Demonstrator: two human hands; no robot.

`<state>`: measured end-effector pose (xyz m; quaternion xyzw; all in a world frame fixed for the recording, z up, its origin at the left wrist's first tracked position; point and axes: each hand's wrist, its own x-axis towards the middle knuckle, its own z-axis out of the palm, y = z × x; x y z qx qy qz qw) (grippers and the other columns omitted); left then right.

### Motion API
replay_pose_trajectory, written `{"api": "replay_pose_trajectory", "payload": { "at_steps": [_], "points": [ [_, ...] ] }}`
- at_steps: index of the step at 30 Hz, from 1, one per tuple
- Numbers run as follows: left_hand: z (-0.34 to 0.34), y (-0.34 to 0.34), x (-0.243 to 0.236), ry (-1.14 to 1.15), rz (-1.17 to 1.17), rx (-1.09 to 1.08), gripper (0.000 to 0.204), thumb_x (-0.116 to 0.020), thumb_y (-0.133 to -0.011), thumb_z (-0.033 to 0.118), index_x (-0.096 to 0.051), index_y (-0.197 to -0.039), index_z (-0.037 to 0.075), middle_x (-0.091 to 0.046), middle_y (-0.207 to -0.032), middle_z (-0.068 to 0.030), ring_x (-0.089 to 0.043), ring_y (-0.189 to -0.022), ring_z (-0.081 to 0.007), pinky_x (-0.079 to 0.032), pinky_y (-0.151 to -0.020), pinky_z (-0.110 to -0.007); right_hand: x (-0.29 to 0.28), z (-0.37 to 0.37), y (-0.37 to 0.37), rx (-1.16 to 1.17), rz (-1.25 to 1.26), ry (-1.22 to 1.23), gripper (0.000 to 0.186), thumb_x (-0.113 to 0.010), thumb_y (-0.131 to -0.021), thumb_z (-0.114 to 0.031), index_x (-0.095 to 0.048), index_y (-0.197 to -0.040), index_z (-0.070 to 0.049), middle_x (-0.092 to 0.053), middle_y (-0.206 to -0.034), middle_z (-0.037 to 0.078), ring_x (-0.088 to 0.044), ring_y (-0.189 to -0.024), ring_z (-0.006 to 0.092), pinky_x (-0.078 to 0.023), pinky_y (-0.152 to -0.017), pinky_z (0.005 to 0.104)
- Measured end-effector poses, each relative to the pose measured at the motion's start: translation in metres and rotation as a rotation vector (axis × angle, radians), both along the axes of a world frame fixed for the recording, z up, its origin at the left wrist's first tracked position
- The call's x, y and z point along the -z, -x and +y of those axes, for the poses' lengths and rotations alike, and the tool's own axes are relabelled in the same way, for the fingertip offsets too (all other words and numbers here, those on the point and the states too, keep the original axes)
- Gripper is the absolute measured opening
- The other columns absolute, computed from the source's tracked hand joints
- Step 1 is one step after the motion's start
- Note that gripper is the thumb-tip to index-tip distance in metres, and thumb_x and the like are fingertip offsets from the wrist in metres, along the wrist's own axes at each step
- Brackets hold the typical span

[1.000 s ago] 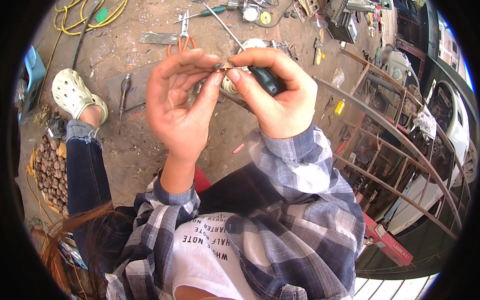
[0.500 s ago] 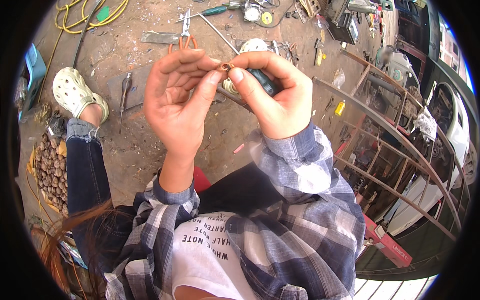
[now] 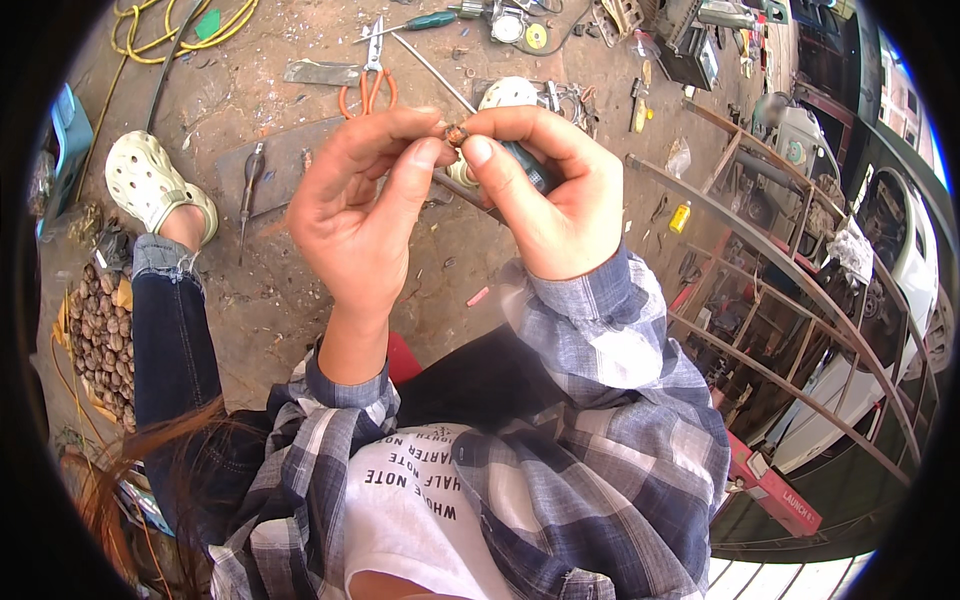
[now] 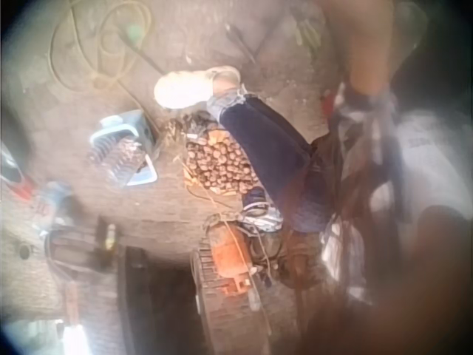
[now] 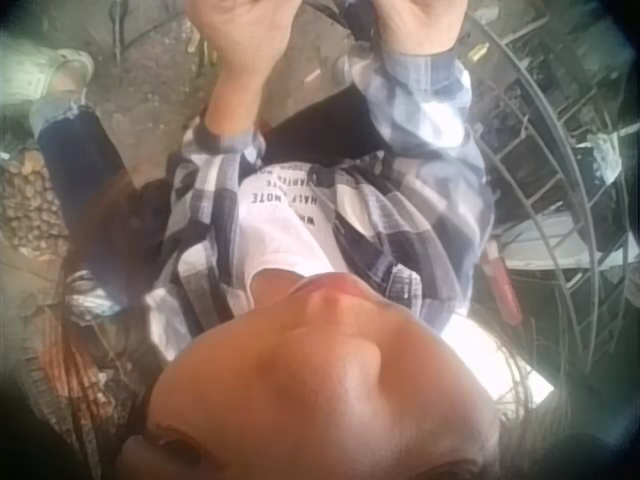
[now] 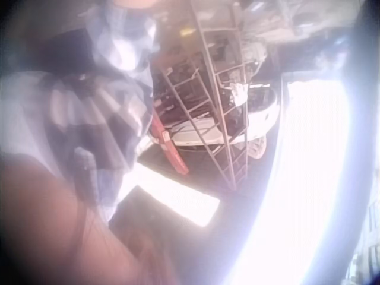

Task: The person sits on the floor and uses pliers and shears to bend and cut a small metal piece. They repeatedly adjust the metal with their hands and tools, shaping it into a curved form.

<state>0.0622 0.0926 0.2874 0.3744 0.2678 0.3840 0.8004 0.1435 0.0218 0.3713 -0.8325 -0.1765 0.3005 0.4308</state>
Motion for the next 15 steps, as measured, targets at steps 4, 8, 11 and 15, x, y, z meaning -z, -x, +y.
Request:
{"api": "replay_pose_trajectory", "payload": {
  "at_steps": [4,8,11,15],
  "points": [
    [-0.001,0.0002,0.0028,-0.018,-0.003,-0.018,0.015,-0.068,-0.078,-0.005,-0.069,-0.092,0.001,-0.067,-0.085,-0.008,-0.063,-0.074,-0.0131,-0.051,-0.064,-0.024,0.0029,-0.0016,-0.0004,-0.029,-0.064,-0.004,0.014,-0.064,-0.087,-0.009,-0.064,-0.096,0.002,-0.062,-0.08,0.002,-0.054,-0.066,0.0051,-0.044,-0.058,0.0196],
    [0.0016,0.0056,0.0065,-0.123,0.013,0.095,0.017,-0.059,-0.084,-0.01,-0.065,-0.099,-0.006,-0.065,-0.097,-0.0113,-0.065,-0.082,-0.0147,-0.053,-0.072,-0.023,0.0067,-0.0032,-0.0024,-0.084,-0.161,-0.021,0.013,-0.064,-0.088,-0.006,-0.064,-0.097,0.002,-0.063,-0.086,0.004,-0.057,-0.071,0.0063,-0.046,-0.061,0.0201],
    [0.0007,0.0051,0.0045,-0.078,-0.01,0.096,0.017,-0.061,-0.083,-0.01,-0.065,-0.099,-0.006,-0.065,-0.097,-0.0114,-0.065,-0.083,-0.0148,-0.053,-0.073,-0.023,0.0063,-0.0024,-0.0018,-0.075,-0.169,-0.034,0.013,-0.063,-0.087,-0.004,-0.064,-0.098,0.002,-0.062,-0.091,0.006,-0.059,-0.074,0.008,-0.048,-0.064,0.0207],
    [-0.0009,0.0031,0.0017,-0.02,-0.047,0.092,0.019,-0.064,-0.08,-0.008,-0.066,-0.098,-0.003,-0.065,-0.095,-0.0102,-0.065,-0.082,-0.0143,-0.053,-0.071,-0.023,0.0054,-0.0005,0.0013,-0.014,-0.14,-0.066,0.012,-0.063,-0.086,-0.002,-0.064,-0.097,0.003,-0.063,-0.095,0.007,-0.06,-0.077,0.0091,-0.049,-0.067,0.0206]
  ]
}}
